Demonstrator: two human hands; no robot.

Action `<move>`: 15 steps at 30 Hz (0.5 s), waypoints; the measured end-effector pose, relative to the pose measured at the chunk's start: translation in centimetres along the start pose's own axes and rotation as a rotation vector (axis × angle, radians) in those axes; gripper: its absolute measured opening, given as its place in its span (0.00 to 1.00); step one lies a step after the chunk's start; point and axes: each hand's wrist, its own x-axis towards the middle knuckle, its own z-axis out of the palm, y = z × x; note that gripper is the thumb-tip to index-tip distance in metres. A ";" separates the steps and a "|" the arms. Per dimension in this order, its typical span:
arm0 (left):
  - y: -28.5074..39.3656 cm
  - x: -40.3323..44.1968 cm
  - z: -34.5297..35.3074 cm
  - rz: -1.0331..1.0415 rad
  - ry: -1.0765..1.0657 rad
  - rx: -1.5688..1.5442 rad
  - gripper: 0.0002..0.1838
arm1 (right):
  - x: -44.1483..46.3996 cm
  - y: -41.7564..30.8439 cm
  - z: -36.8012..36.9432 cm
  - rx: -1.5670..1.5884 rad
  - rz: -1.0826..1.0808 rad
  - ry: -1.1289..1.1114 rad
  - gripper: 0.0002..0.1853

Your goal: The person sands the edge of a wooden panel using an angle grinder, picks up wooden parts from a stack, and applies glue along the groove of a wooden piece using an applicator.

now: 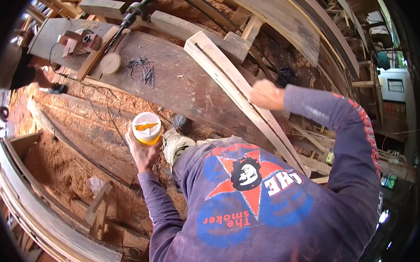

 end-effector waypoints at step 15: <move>6.7 4.5 8.0 0.293 -0.448 -0.171 0.55 | -11.8 -8.5 5.1 0.077 0.534 0.093 0.08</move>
